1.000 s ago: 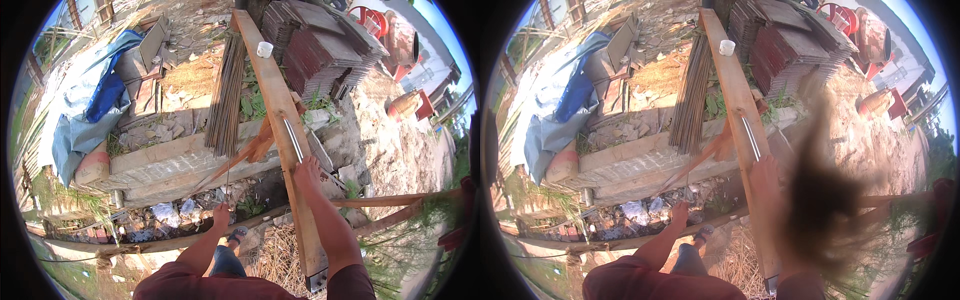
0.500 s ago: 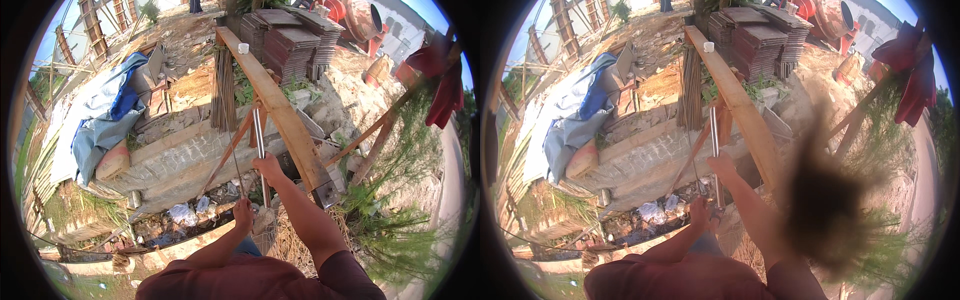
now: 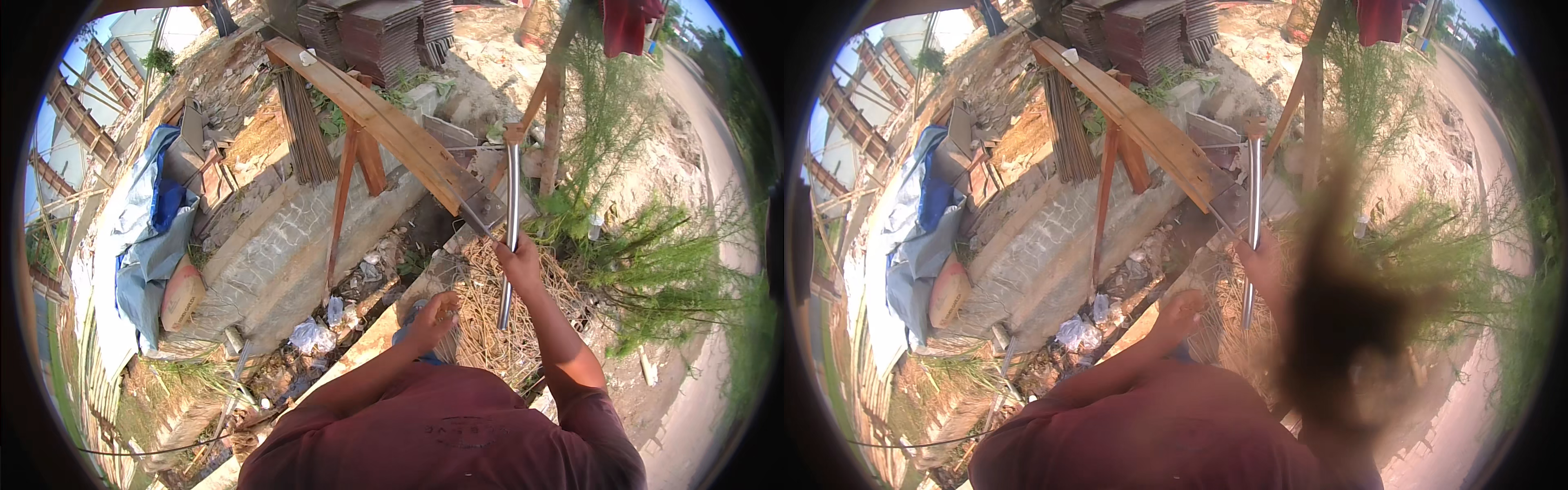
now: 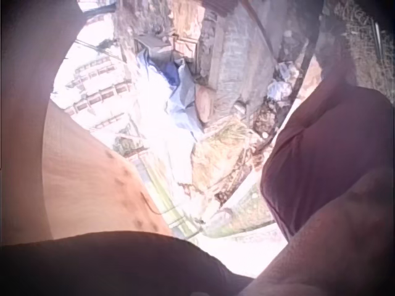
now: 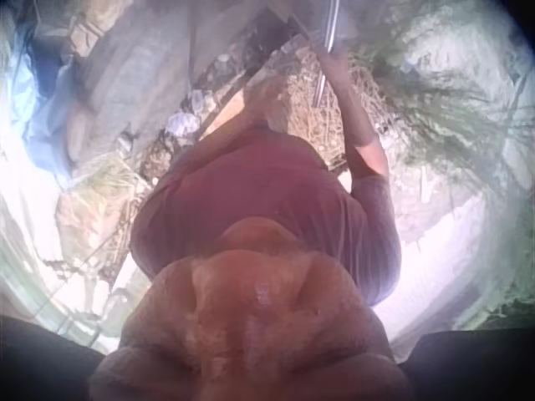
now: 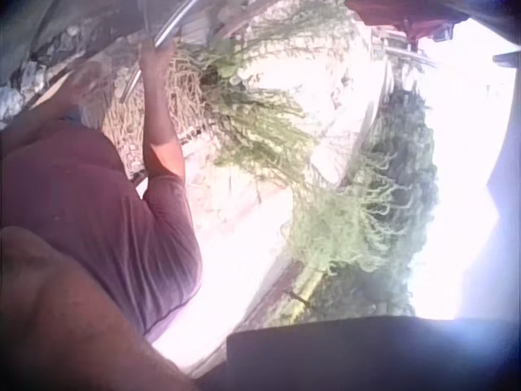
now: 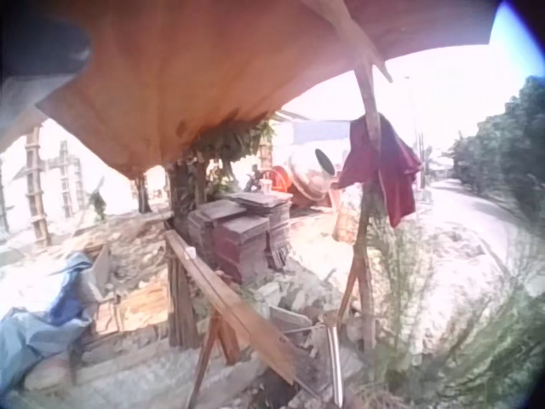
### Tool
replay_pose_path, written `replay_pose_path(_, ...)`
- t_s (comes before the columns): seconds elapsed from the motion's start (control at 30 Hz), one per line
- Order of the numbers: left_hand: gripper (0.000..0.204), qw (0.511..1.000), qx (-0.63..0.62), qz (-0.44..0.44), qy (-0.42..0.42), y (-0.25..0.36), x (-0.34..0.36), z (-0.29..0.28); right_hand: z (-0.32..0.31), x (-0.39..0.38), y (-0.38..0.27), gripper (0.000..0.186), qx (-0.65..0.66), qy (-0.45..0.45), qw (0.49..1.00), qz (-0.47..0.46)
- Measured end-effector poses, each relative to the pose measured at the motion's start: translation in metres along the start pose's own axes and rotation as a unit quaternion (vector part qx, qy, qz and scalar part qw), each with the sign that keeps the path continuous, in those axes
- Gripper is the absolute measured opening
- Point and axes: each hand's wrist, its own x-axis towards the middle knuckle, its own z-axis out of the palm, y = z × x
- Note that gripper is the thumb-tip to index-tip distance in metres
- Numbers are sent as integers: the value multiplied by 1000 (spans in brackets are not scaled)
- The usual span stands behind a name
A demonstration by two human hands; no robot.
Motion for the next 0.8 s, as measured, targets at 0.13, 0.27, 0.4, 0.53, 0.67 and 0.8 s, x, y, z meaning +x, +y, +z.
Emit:
replay_pose_path(0.13,47,995,-30,-63,64,-4,8,-71,-83,-44,10,16,-6,35,999,40)
replay_pose_path(0.27,47,977,159,-9,140,29,92,-133,-110,-54,23,19,-131,76,988,43)
replay_pose_path(0.4,47,932,279,96,210,54,216,-155,-121,-55,78,20,-260,120,955,72)
replay_pose_path(0.53,61,869,435,65,226,62,306,-157,-119,-65,92,21,-253,112,957,85)
replay_pose_path(0.67,73,806,543,8,234,31,366,-154,-134,-82,111,24,-298,131,945,42)
replay_pose_path(0.8,71,789,569,-18,231,10,373,-140,-134,-94,103,27,-249,120,960,46)
